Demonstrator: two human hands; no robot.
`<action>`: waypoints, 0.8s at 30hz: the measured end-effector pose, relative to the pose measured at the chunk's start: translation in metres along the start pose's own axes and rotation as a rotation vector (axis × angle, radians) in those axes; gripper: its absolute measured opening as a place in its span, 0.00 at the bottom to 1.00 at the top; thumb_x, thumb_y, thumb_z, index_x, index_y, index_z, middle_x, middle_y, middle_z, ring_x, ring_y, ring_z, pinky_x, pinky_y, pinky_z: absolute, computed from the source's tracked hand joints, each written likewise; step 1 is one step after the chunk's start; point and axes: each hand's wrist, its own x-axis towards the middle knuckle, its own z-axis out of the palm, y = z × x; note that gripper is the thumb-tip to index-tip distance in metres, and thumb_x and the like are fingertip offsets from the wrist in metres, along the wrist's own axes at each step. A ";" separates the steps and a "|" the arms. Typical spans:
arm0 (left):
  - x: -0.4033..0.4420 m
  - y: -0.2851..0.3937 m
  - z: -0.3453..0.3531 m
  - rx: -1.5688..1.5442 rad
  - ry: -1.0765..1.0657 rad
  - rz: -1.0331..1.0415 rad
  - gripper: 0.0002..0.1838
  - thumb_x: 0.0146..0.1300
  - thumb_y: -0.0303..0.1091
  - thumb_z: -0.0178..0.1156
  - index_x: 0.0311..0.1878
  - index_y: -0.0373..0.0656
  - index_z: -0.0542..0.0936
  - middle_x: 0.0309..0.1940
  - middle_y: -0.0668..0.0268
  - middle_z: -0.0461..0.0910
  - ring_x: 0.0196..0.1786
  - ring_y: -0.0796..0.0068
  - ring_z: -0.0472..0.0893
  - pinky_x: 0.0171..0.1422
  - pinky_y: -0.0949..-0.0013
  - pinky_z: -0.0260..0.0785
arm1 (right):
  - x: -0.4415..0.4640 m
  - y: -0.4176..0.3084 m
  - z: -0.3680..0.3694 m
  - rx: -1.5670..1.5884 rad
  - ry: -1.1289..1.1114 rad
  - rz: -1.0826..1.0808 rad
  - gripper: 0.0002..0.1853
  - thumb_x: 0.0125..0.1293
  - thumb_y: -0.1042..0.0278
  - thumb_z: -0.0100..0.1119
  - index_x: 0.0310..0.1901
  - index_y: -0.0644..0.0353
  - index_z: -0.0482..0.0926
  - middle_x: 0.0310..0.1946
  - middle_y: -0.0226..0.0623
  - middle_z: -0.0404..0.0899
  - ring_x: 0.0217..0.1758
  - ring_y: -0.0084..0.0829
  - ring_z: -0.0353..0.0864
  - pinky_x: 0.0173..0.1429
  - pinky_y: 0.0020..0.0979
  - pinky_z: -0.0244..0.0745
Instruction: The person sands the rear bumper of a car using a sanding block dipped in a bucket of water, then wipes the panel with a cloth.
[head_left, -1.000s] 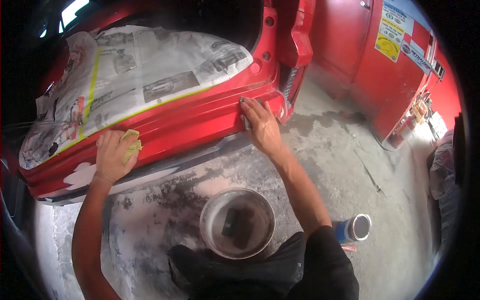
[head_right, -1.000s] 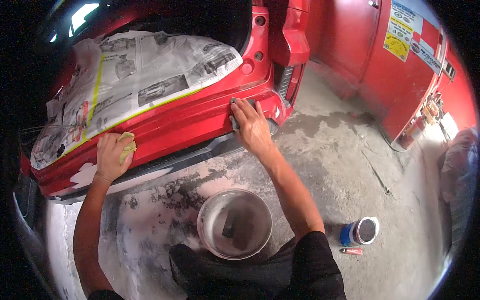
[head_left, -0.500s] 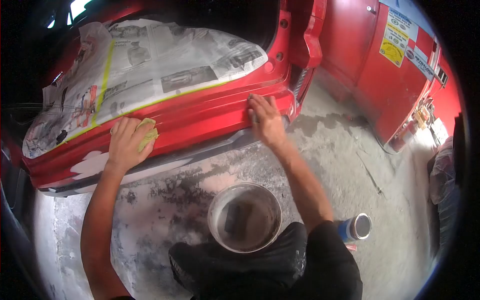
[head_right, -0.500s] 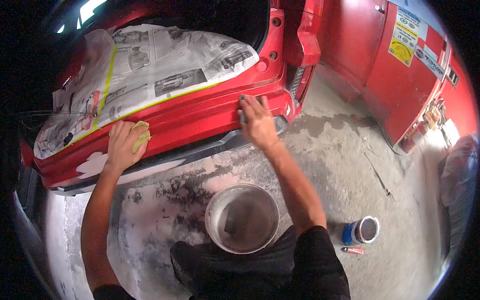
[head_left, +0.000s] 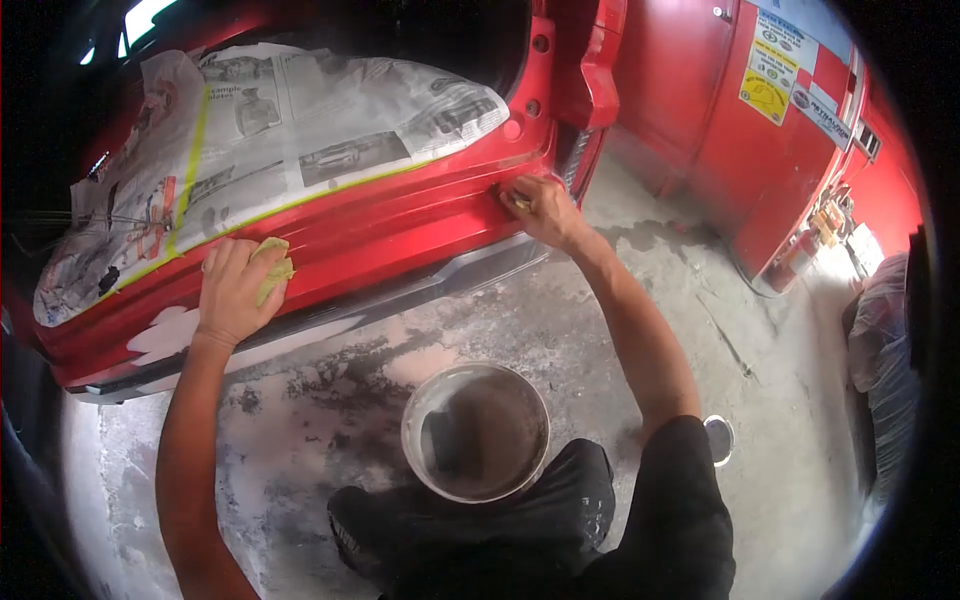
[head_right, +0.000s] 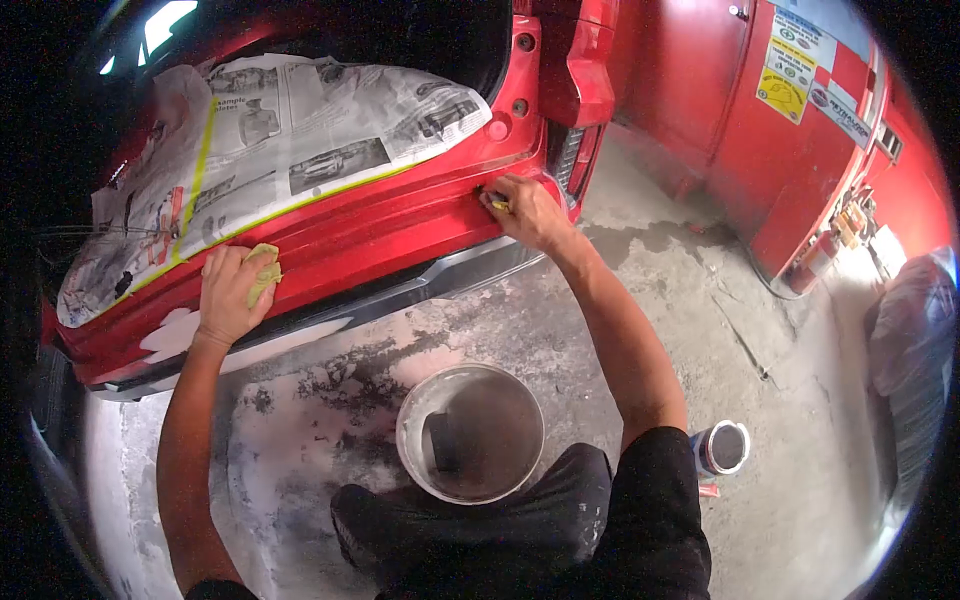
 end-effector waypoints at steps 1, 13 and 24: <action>0.001 0.001 -0.001 0.004 0.006 0.002 0.26 0.51 0.37 0.72 0.56 0.49 0.82 0.46 0.62 0.76 0.50 0.56 0.76 0.57 0.53 0.66 | 0.002 -0.003 -0.006 0.039 -0.035 0.019 0.16 0.63 0.69 0.68 0.50 0.66 0.81 0.48 0.50 0.81 0.51 0.56 0.83 0.57 0.45 0.81; 0.002 0.001 0.000 -0.006 0.051 0.004 0.24 0.50 0.35 0.72 0.54 0.47 0.82 0.46 0.61 0.76 0.49 0.55 0.76 0.55 0.53 0.67 | -0.011 -0.002 0.010 -0.122 0.270 -0.265 0.09 0.63 0.78 0.68 0.45 0.64 0.84 0.49 0.43 0.85 0.51 0.49 0.85 0.55 0.42 0.81; 0.008 0.005 -0.001 0.012 0.032 -0.007 0.24 0.50 0.36 0.71 0.53 0.46 0.82 0.44 0.60 0.76 0.47 0.54 0.76 0.54 0.53 0.66 | 0.023 -0.066 0.080 0.385 0.168 -0.202 0.18 0.50 0.81 0.67 0.45 0.64 0.77 0.39 0.52 0.80 0.46 0.58 0.83 0.53 0.51 0.79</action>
